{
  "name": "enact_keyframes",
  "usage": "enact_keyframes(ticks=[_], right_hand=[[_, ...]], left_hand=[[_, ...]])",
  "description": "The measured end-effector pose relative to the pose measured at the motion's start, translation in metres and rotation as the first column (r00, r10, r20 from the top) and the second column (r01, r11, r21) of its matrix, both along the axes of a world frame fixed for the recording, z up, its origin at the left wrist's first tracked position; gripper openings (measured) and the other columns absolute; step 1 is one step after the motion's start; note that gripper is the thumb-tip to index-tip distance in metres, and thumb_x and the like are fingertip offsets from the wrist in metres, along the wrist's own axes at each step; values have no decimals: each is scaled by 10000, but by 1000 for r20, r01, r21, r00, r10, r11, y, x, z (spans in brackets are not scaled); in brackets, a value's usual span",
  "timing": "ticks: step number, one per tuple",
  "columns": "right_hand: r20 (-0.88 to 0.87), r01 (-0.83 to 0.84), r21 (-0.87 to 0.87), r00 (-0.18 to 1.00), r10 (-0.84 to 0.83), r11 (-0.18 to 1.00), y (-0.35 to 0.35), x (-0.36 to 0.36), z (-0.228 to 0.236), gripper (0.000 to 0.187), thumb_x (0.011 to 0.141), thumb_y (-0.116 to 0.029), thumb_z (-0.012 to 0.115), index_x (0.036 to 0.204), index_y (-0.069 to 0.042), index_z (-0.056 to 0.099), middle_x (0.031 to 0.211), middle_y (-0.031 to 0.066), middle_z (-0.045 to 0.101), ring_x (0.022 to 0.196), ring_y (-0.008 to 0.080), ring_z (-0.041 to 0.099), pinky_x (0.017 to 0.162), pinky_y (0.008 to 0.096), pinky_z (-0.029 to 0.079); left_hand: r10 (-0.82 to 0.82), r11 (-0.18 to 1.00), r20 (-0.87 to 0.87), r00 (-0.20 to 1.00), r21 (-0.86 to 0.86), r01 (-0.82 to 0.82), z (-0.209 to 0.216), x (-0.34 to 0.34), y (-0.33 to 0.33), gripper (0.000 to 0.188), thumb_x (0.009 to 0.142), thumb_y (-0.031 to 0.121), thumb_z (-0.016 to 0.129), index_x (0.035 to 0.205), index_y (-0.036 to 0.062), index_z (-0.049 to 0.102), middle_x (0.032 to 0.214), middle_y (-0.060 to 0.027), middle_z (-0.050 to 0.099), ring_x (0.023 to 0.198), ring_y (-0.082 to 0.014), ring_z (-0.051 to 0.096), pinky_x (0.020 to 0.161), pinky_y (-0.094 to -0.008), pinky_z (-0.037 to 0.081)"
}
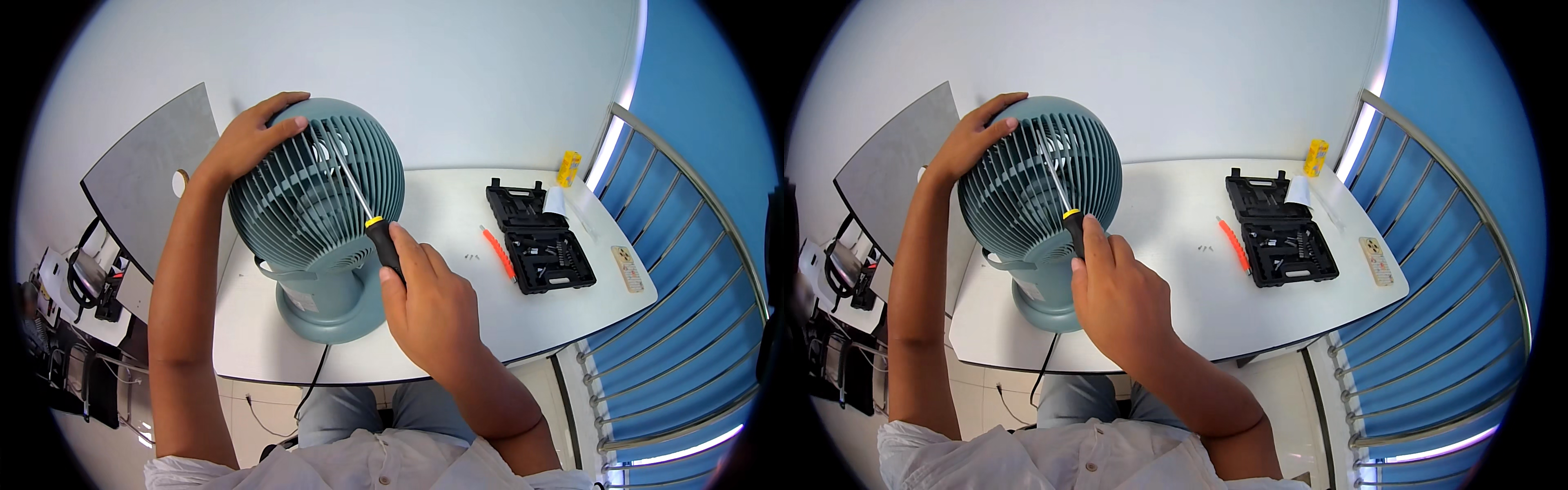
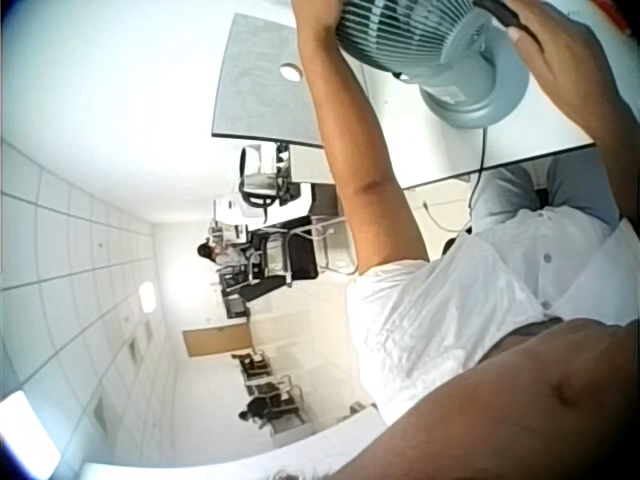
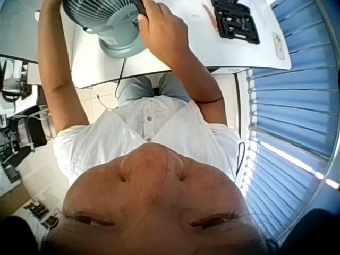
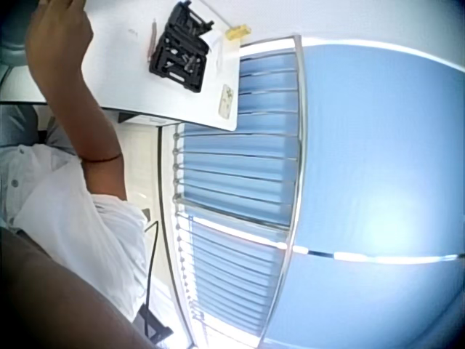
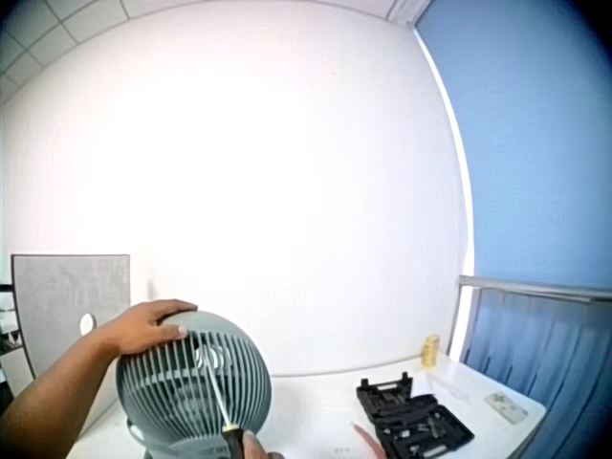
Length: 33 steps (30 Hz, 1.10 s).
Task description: The person uses a screwdriver to loosen screws on the front grille of a teal table fan. After removing the screws, they detach the front grille, exposing the fan blades and motor housing. The person then tilts the fan to access the base.
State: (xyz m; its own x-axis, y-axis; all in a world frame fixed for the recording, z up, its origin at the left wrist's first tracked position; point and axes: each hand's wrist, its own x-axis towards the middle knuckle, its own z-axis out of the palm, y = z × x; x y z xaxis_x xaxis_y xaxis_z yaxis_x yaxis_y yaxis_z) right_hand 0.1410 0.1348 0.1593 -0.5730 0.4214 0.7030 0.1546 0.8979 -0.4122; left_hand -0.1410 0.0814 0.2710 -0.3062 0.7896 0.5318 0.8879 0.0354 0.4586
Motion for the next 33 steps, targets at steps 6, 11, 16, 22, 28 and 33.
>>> enact_keyframes(ticks=[6,11,16,22,28,33], right_hand=[[-14,-19,-37,1000,18,999,0,0,2,459,877,-169,597,1283,10,474,859,122,586,612,273,625,536,363,521],[-22,-54,-93,998,52,994,2,1,2,434,901,-172,568,1282,12,471,876,146,599,626,300,634,545,376,529],[-29,-46,-98,999,43,994,-2,-1,1,423,910,-176,557,1273,24,474,894,163,605,623,318,639,547,385,534],[-10,-31,-104,1000,30,994,-7,-3,3,438,915,-175,551,1287,34,455,897,173,603,612,325,638,539,391,537],[-24,-42,-126,999,39,991,-7,-5,-1,431,909,-173,559,1275,38,470,895,174,602,628,320,641,541,381,534],[-42,-11,-83,999,8,996,-7,-5,-3,455,876,-175,596,1274,18,489,875,134,587,644,272,636,542,348,525]], left_hand=[[-7,1000,16,1000,-5,7,1,2,0,609,840,485,572,1301,87,547,1218,-165,602,1126,-287,565,1000,-356,398],[9,1000,11,1000,-16,-9,3,6,-1,607,844,483,572,1305,89,544,1220,-161,602,1128,-280,563,1004,-360,396],[5,1000,2,1000,-11,-5,2,6,-1,607,845,487,573,1307,95,544,1218,-158,604,1131,-284,563,1004,-361,396],[7,1000,-1,1000,-13,-7,1,3,0,598,854,468,571,1312,84,538,1220,-151,602,1132,-267,556,1008,-352,389],[2,999,29,1000,-37,-1,4,8,-2,584,871,433,571,1323,67,526,1222,-143,591,1133,-235,539,1015,-334,374],[16,999,37,999,-38,-15,3,8,-4,570,874,423,571,1326,80,526,1226,-142,590,1136,-236,539,1016,-334,374]])
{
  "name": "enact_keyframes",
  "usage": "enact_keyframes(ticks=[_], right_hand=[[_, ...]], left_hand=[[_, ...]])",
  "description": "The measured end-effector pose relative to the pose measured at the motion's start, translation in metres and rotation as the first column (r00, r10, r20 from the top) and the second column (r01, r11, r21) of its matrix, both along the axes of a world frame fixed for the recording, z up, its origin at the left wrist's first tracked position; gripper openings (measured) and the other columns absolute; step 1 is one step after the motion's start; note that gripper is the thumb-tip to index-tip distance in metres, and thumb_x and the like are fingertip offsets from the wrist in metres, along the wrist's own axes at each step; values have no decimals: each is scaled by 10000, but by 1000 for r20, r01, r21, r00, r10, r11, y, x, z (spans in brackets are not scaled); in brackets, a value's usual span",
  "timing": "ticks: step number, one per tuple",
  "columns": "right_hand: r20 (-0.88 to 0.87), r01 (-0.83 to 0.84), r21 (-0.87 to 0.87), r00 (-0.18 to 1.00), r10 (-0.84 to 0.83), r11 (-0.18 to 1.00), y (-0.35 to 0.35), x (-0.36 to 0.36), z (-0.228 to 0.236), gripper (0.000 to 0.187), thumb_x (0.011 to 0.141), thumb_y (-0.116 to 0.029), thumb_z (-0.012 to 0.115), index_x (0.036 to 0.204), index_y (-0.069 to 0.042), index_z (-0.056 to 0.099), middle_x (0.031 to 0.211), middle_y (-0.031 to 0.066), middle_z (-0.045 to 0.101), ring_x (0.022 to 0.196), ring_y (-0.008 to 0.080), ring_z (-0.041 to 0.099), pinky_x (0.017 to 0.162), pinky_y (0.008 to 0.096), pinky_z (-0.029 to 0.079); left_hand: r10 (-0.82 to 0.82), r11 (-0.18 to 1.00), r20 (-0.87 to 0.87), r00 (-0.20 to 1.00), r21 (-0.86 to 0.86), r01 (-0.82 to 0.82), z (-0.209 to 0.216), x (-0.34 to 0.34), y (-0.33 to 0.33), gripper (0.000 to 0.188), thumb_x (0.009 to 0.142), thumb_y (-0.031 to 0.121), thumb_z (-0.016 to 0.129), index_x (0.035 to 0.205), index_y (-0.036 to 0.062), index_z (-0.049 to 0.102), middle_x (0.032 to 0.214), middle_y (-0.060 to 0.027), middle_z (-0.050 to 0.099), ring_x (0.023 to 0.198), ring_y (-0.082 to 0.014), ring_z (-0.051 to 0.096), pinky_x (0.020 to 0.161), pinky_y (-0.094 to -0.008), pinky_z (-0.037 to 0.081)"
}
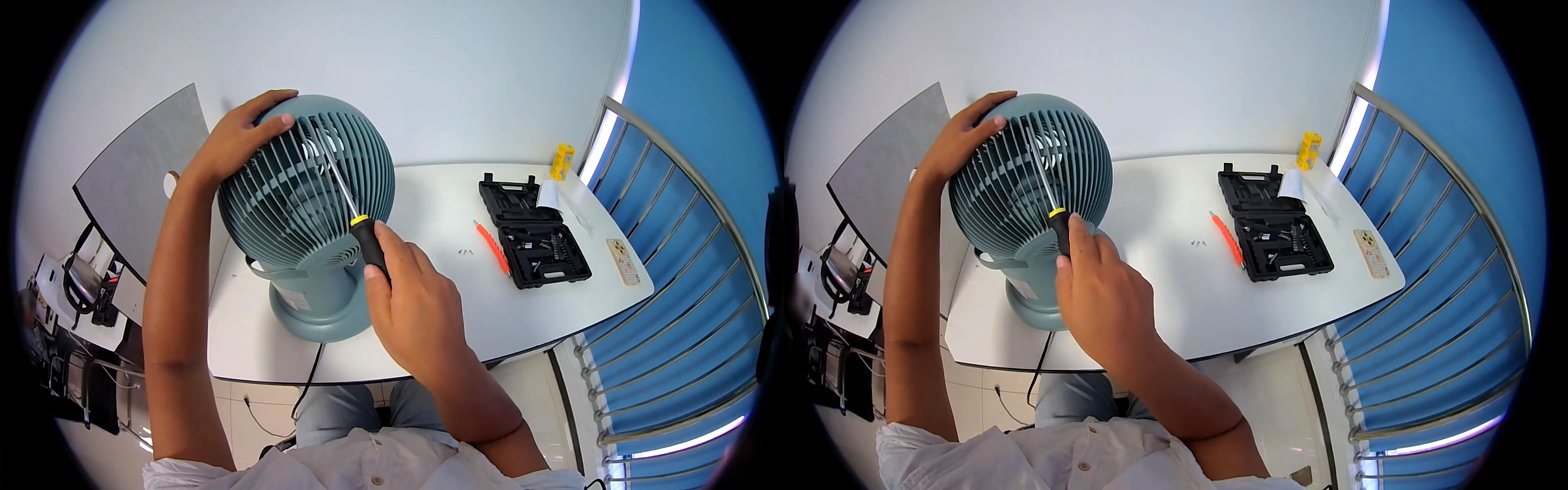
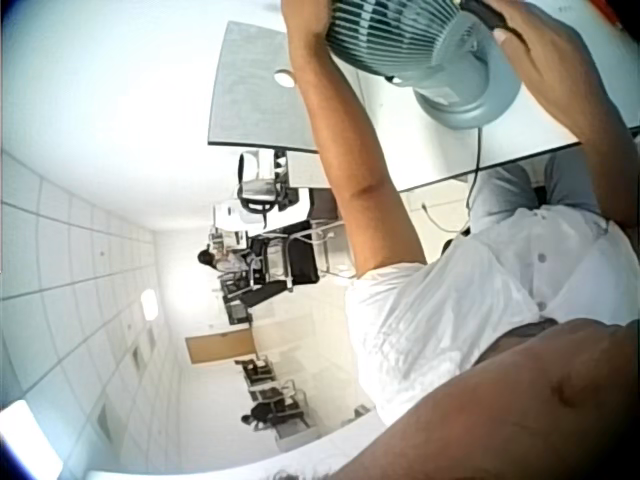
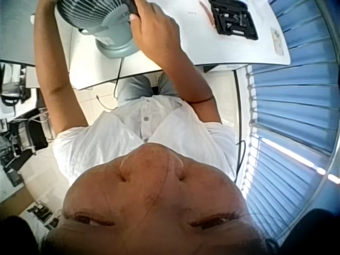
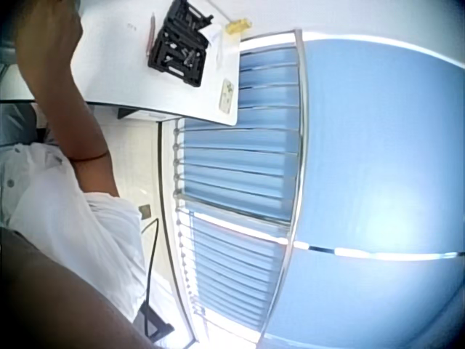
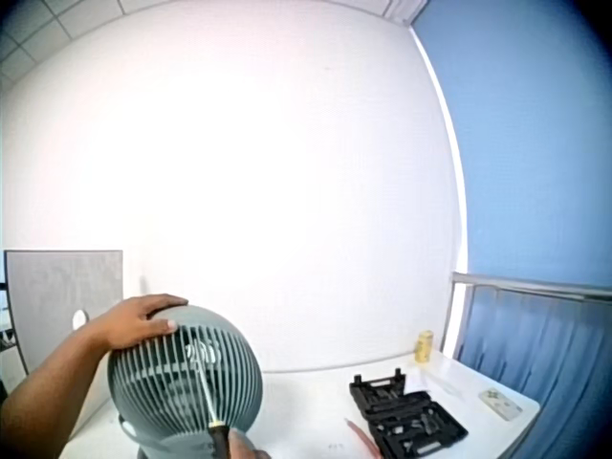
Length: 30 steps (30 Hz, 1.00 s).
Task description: The person uses a screwdriver to loosen screws on the front grille of a teal table fan. After removing the screws, they detach the front grille, exposing the fan blades and motor housing. The person then tilts the fan to access the base.
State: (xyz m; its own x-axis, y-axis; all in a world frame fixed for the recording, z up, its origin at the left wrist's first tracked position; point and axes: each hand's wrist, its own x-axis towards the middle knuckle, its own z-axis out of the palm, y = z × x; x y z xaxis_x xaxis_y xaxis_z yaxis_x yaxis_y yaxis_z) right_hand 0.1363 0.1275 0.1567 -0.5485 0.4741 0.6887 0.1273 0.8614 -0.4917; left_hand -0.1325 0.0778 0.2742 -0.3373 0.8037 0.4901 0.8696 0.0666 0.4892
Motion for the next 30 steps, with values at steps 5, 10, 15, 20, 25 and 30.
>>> enact_keyframes(ticks=[5,10,15,20,25,30], right_hand=[[-15,25,18,1000,-25,1000,0,-1,-2,488,849,-170,629,1287,-5,492,856,94,561,642,225,620,531,324,515],[-24,45,40,999,-44,998,0,-3,-3,480,843,-165,636,1276,-8,500,842,96,556,607,226,611,501,324,502],[-20,89,72,996,-88,993,-1,-2,5,454,834,-172,650,1238,-7,524,806,92,552,578,228,603,485,328,494],[-59,119,42,991,-116,992,2,-1,6,424,821,-182,660,1201,-30,549,784,76,548,575,225,595,486,337,491],[-20,141,5,990,-141,990,-1,2,13,357,822,-139,644,1154,-16,594,823,102,614,645,269,610,568,359,481],[-50,158,6,986,-157,987,-1,1,15,344,822,-174,641,1123,-13,600,810,101,603,644,264,612,562,359,487]], left_hand=[[-1,1000,-8,1000,2,1,0,-1,1,561,875,414,571,1325,81,527,1228,-137,590,1141,-231,538,1018,-333,372],[-3,1000,-21,1000,13,3,-1,-2,1,571,867,437,571,1317,87,534,1213,-143,601,1121,-243,555,1006,-336,386],[-3,1000,-13,1000,30,3,-2,-2,3,588,855,468,578,1305,91,546,1198,-155,617,1100,-269,581,991,-349,408],[-12,999,-28,1000,34,13,-1,-3,3,587,857,462,579,1307,86,545,1213,-160,610,1114,-273,573,995,-351,405],[-14,999,-34,999,33,15,-1,-3,3,588,856,460,577,1305,81,546,1215,-163,607,1117,-276,572,997,-352,405],[-10,1000,7,1000,-2,10,1,1,1,551,882,396,570,1324,69,522,1233,-134,591,1137,-231,543,1012,-331,383]])
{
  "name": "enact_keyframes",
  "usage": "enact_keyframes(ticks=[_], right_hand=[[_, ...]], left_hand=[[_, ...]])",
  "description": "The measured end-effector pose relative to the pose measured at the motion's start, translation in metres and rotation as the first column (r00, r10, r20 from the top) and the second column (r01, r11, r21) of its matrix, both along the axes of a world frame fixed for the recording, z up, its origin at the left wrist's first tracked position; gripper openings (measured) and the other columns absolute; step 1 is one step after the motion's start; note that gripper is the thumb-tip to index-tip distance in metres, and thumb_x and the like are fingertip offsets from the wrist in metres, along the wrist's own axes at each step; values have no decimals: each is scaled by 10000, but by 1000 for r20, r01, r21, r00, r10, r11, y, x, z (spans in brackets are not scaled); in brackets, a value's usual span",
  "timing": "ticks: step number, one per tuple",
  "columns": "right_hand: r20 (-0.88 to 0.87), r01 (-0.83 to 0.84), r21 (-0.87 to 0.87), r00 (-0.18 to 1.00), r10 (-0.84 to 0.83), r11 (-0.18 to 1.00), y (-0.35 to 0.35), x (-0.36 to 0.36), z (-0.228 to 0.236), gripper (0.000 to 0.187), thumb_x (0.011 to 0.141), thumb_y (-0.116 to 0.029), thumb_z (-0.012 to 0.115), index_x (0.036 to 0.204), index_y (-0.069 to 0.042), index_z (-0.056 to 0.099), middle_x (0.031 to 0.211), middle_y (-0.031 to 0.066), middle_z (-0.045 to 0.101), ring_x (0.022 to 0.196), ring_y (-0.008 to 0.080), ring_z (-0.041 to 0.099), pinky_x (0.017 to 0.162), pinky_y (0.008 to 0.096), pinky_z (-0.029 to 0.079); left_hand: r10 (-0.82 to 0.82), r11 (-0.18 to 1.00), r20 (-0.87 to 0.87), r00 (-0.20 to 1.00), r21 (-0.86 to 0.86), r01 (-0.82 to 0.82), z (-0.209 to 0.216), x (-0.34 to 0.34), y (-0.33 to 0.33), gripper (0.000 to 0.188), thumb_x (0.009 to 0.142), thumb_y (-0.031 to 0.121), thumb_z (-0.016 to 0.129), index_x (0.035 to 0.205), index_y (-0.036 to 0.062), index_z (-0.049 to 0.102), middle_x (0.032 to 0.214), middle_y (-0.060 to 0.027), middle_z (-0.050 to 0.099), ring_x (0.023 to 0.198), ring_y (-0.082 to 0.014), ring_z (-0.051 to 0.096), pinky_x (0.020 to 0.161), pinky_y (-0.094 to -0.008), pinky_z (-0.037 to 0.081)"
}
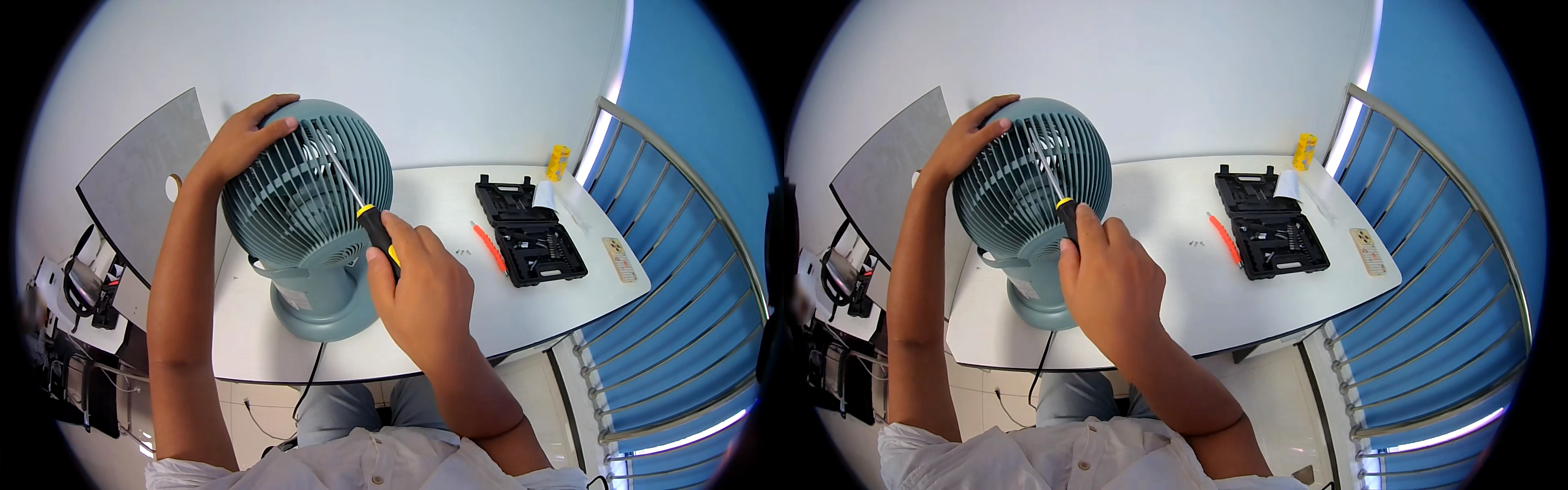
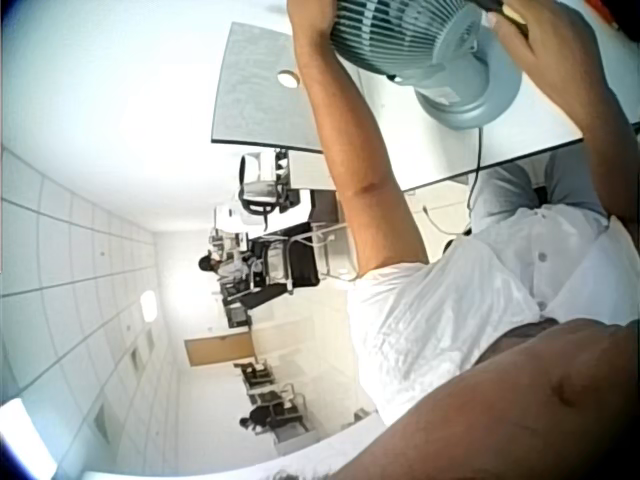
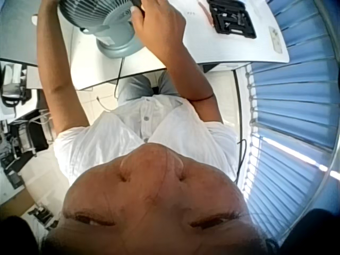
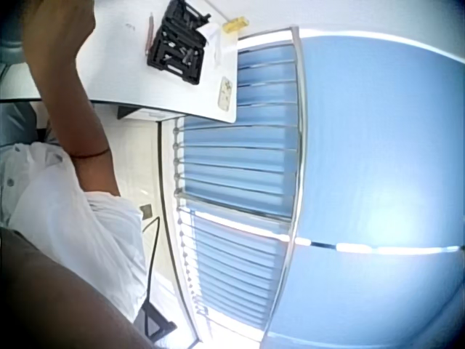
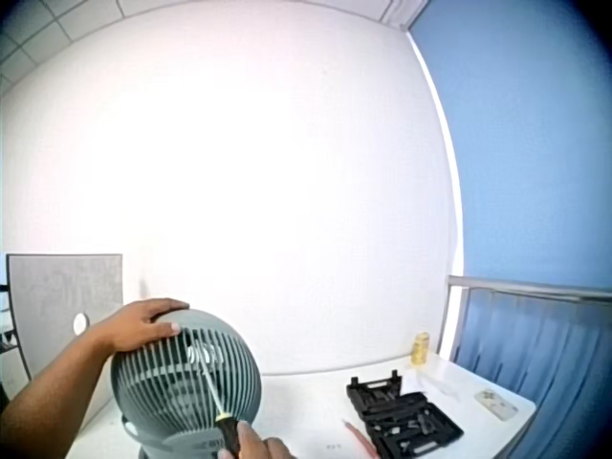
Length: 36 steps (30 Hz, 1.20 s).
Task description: The person uses a screwdriver to loosen screws on the front grille of a teal table fan. After removing the screws, they detach the front grille, exposing the fan blades and motor housing. The person then tilts the fan to access the base.
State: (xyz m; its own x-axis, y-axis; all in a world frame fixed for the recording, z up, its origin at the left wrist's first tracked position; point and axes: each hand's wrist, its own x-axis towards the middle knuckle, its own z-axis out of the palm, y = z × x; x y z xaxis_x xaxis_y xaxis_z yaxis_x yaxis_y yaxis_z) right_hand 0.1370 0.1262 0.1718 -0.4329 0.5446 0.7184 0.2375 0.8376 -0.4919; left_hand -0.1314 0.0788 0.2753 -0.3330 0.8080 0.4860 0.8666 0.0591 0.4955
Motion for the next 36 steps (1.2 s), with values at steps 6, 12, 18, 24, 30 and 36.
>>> enact_keyframes(ticks=[6,12,18,24,30,36], right_hand=[[59,28,9,998,-29,1000,2,-1,1,285,812,-215,630,1002,-5,597,811,105,597,655,261,625,550,362,506],[55,-121,-254,989,139,960,5,6,11,208,879,-151,564,1023,-2,556,768,152,619,680,339,609,638,399,478],[223,25,-93,975,-4,995,-10,5,25,181,867,-177,600,944,-32,525,640,113,582,592,321,614,555,426,485],[238,122,170,958,-161,978,-13,5,32,195,836,-180,647,970,-55,580,641,88,560,567,276,579,518,395,432],[147,207,517,935,-324,831,-1,3,24,236,757,-176,703,930,-79,575,670,64,530,562,253,556,516,376,446],[189,213,344,938,-290,914,3,7,37,316,727,-156,697,970,-37,534,686,83,557,629,263,582,540,392,448]], left_hand=[[-13,998,-22,1000,56,14,-4,-7,1,595,838,469,599,1297,94,557,1230,-164,602,1125,-279,573,992,-351,413],[29,998,-55,998,58,-26,-4,-5,2,620,819,499,600,1292,100,567,1265,-168,588,1157,-310,562,1003,-362,409],[72,996,-123,990,61,-65,-6,-6,1,666,806,555,571,1301,111,564,1294,-154,576,1177,-323,553,1011,-371,408],[79,996,-148,986,48,-73,-4,-6,2,682,802,574,554,1300,108,562,1285,-155,582,1171,-318,559,1010,-367,408],[76,997,-143,987,40,-71,-4,-12,6,686,803,581,544,1296,105,564,1282,-158,583,1167,-317,561,1009,-365,408],[19,994,-222,975,110,6,-5,-5,2,548,846,392,587,1302,90,545,1317,-141,549,1203,-305,521,1024,-380,389]])
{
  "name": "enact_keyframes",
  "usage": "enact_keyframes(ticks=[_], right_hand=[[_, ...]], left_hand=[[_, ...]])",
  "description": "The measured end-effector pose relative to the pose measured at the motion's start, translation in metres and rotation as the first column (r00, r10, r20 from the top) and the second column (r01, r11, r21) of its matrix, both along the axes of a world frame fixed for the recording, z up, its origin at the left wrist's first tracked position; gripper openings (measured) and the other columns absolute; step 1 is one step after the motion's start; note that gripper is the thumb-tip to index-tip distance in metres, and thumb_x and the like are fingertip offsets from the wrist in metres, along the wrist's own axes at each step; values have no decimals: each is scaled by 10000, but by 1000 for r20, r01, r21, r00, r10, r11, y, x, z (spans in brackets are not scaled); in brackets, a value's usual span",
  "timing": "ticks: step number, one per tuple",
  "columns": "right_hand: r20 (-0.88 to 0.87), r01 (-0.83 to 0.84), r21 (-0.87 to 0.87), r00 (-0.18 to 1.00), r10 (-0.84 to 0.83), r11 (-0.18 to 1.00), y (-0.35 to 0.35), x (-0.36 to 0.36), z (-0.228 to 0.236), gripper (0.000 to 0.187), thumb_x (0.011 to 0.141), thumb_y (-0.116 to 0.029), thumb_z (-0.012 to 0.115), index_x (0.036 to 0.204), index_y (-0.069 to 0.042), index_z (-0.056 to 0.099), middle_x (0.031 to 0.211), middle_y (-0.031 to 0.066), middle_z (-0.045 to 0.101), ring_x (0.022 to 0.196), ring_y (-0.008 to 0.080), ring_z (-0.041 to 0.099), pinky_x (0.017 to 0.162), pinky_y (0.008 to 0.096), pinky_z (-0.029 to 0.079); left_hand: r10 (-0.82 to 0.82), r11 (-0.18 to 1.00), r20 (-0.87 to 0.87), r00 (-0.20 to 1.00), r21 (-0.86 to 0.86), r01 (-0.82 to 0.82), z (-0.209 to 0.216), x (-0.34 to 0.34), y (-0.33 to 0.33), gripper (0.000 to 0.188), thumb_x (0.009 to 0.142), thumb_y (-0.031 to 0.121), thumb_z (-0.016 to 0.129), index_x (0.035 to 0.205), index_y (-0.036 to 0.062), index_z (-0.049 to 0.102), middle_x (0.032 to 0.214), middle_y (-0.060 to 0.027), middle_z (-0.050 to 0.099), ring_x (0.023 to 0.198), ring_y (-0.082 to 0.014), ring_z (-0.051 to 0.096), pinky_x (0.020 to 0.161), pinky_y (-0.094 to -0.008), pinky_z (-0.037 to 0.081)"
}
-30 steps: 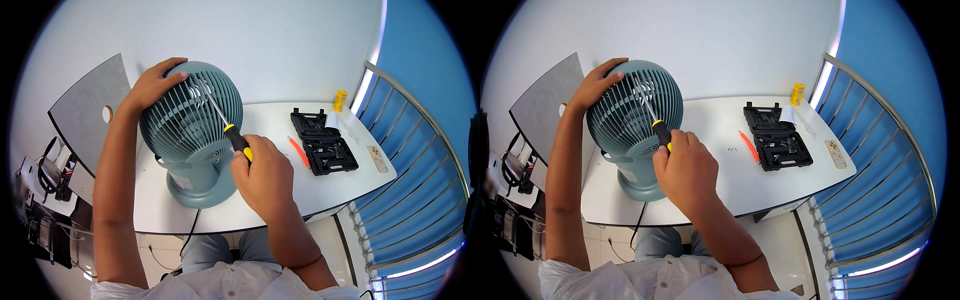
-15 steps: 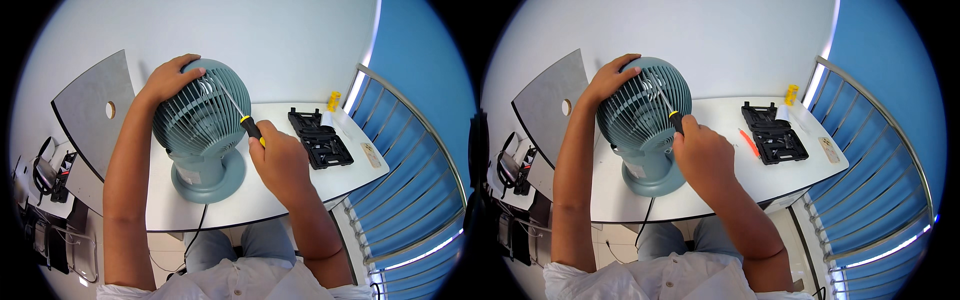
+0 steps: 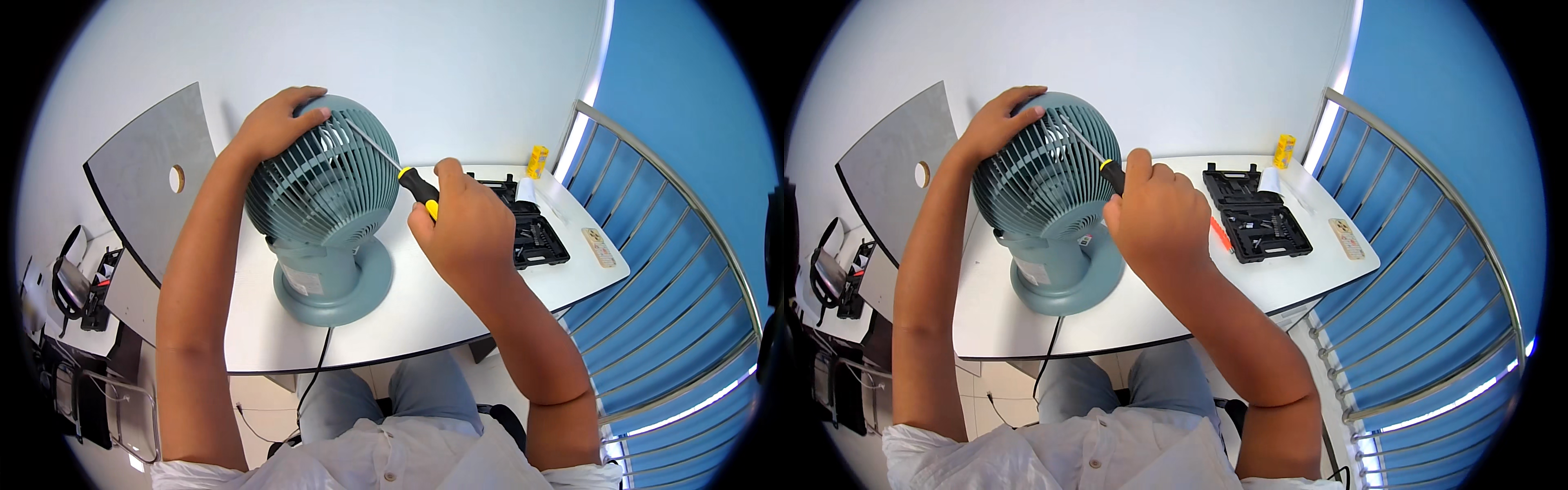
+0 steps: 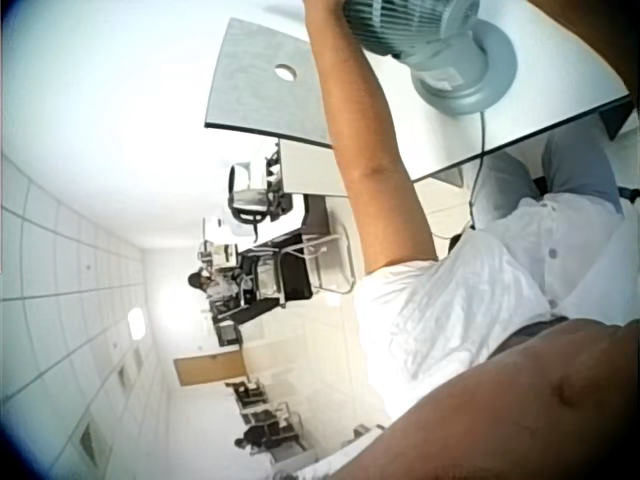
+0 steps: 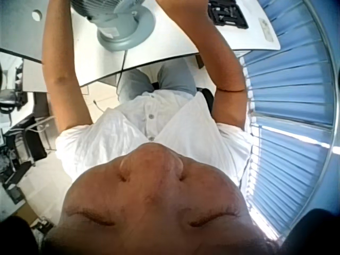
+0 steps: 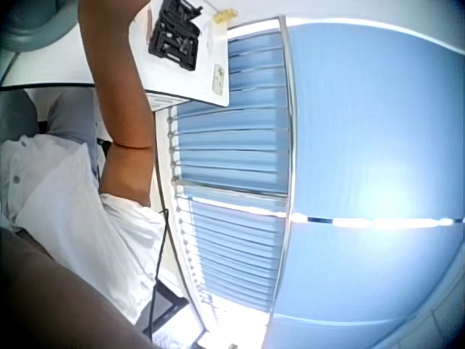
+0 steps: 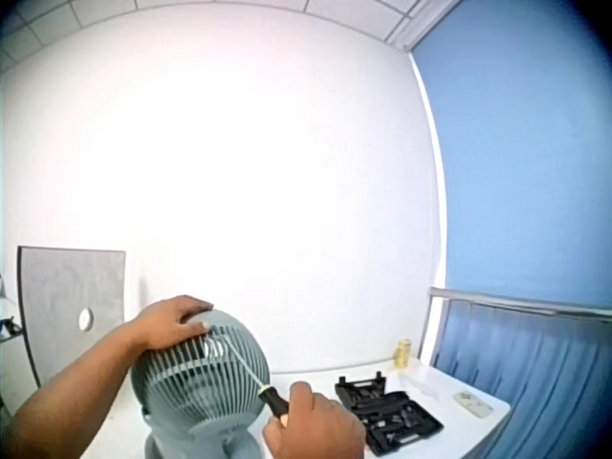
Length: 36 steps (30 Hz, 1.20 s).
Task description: The person uses a screwdriver to loosen screws on the front grille of a teal table fan. After removing the screws, they detach the front grille, exposing the fan blades and motor housing. The person then tilts the fan to access the base.
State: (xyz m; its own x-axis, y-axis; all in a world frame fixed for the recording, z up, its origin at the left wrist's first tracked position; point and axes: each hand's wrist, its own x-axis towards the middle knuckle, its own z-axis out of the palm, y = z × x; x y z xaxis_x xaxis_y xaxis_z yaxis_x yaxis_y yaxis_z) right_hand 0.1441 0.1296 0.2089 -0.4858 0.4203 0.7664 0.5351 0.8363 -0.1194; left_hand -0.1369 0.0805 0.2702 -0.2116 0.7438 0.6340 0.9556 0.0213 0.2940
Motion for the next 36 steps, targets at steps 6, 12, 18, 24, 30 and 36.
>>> enact_keyframes(ticks=[6,12,18,24,30,36], right_hand=[[-78,-67,-66,995,61,996,-1,2,-3,317,705,-112,676,954,-45,492,728,95,571,680,279,590,554,394,464],[-195,-159,-48,970,147,986,-1,2,-9,317,711,-108,687,957,-55,494,766,106,579,715,285,594,580,378,478],[-482,-594,-484,794,371,643,14,27,-13,367,859,-212,651,1123,-30,471,792,112,622,657,173,613,571,281,469],[-758,-776,-631,621,199,20,20,31,-37,442,930,-372,514,1212,-41,434,704,77,590,513,93,511,470,204,393],[-696,-668,-268,632,340,694,7,10,-52,341,804,-79,713,1093,-44,536,833,83,637,700,143,609,655,258,494],[-476,-436,52,780,406,898,12,2,-65,467,721,-145,753,1144,-58,575,794,91,579,672,255,576,583,348,473]], left_hand=[[-339,926,-630,699,-90,368,-14,81,-5,486,750,145,708,1220,125,583,1315,-56,549,1291,-289,443,1109,-507,290],[-398,911,-544,739,-134,391,-24,107,-1,364,786,201,682,1133,130,601,1176,-25,616,1137,-234,556,1049,-481,369],[-427,900,-533,731,-167,403,-26,108,1,291,780,271,662,1025,119,618,1059,0,654,987,-218,610,909,-405,446],[-415,895,-601,683,-136,424,-27,110,6,276,782,287,651,996,115,623,1043,-6,662,937,-235,621,819,-383,462],[-387,917,-459,799,-106,383,-34,112,6,269,698,151,737,931,106,612,1037,-18,666,916,-241,626,840,-358,477],[-304,941,-614,728,-75,329,-30,111,-4,318,668,141,761,944,109,608,1166,-23,630,1076,-240,593,994,-459,408]])
